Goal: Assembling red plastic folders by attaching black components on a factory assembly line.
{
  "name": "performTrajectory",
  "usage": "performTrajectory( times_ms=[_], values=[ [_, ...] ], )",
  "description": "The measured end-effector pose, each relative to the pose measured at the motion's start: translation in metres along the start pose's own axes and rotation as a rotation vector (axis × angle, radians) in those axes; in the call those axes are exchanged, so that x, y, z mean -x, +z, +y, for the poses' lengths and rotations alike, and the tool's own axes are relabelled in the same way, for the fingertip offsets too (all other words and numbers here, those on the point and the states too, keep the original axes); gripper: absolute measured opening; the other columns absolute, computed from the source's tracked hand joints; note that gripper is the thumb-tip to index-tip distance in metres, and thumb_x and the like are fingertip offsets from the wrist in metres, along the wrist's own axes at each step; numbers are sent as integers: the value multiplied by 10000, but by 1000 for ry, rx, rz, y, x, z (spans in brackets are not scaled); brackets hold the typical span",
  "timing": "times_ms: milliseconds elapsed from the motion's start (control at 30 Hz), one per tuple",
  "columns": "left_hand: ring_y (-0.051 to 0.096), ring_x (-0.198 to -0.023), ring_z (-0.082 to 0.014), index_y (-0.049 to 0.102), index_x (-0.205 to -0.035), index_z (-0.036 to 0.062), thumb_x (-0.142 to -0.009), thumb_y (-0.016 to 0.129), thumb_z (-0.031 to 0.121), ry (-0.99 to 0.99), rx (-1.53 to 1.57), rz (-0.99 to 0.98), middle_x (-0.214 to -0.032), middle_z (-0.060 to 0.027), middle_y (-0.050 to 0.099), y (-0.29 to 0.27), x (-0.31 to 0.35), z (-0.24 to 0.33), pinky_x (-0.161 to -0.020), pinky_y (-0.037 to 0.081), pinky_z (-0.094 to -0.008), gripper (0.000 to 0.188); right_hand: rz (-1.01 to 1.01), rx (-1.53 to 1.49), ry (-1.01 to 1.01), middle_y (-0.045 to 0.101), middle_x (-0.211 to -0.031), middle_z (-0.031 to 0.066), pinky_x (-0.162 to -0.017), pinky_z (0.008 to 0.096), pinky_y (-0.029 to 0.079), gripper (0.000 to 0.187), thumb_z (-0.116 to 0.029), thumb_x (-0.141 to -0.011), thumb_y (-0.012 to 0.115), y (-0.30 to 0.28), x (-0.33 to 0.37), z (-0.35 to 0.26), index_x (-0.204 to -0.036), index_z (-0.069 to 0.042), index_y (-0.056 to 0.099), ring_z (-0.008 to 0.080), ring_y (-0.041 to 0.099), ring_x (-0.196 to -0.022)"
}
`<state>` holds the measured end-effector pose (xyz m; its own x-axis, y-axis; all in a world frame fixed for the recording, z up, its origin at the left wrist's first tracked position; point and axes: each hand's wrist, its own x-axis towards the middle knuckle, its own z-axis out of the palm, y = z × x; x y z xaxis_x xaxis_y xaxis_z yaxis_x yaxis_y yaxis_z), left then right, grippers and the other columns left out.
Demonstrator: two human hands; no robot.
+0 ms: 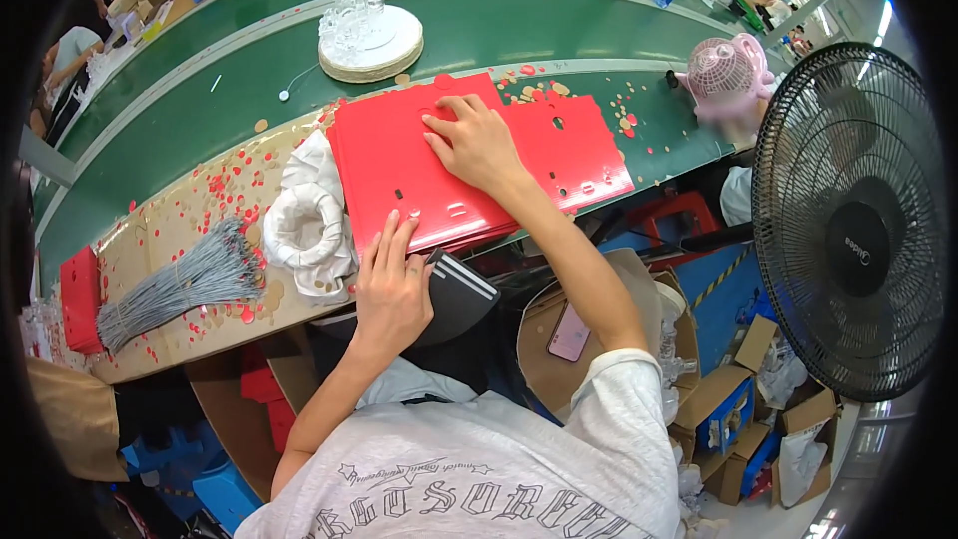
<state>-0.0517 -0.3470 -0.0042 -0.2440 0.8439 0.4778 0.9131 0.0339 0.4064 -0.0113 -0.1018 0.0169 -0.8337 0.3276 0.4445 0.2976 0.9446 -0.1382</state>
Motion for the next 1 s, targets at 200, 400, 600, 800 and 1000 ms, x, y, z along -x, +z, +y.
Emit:
performTrajectory(
  times_ms=[200, 400, 600, 800, 1000],
  values=[
    [448, -1393, -425, 627, -869, -80, -841, 669, 46, -18, 1, -14, -1381, -273, 536, 1, 4, 3, -1096, 394, -527, 136, -145, -105, 84, 683, -1213, 95, -969, 399, 520, 276, -245, -904, 682, -8, -41, 7, -1139, -127, 765, 280, 650, -1109],
    [443, -1399, -419, 656, -898, -113, -875, 658, 81, -31, -9, 3, -1390, -282, 538, 1, 4, 5, -1131, 372, -503, 196, -190, -136, -27, 656, -1208, 140, -1000, 410, 503, 457, -244, -832, 673, 5, -64, 22, -1238, -34, 671, 330, 616, -1152],
    [433, -1399, -435, 660, -935, -119, -906, 625, 63, -58, 33, 48, -1378, -276, 546, 8, 6, 7, -1122, 378, -520, 188, -172, -14, -67, 648, -1074, 148, -988, 427, 462, 409, -133, -750, 700, -2, -72, 16, -1131, -38, 584, 340, 618, -1059],
    [421, -1396, -474, 618, -947, -96, -856, 658, 3, -16, 278, 172, -1379, -273, 534, -7, 8, 6, -1087, 397, -557, 139, 24, -114, -183, 690, -1026, 110, -1006, 450, 467, 332, -48, -765, 720, -45, -77, 12, -1074, -73, 599, 312, 657, -1020],
    [577, -730, -388, 597, -945, -42, -986, 507, 50, -294, 444, 350, -801, -208, 581, -49, 31, -4, -682, 458, -443, 135, 53, -131, 149, 710, -934, 161, -825, 418, 545, 276, -88, -761, 717, -100, -71, 149, -1020, -42, 632, 353, 685, -948]
  ],
)
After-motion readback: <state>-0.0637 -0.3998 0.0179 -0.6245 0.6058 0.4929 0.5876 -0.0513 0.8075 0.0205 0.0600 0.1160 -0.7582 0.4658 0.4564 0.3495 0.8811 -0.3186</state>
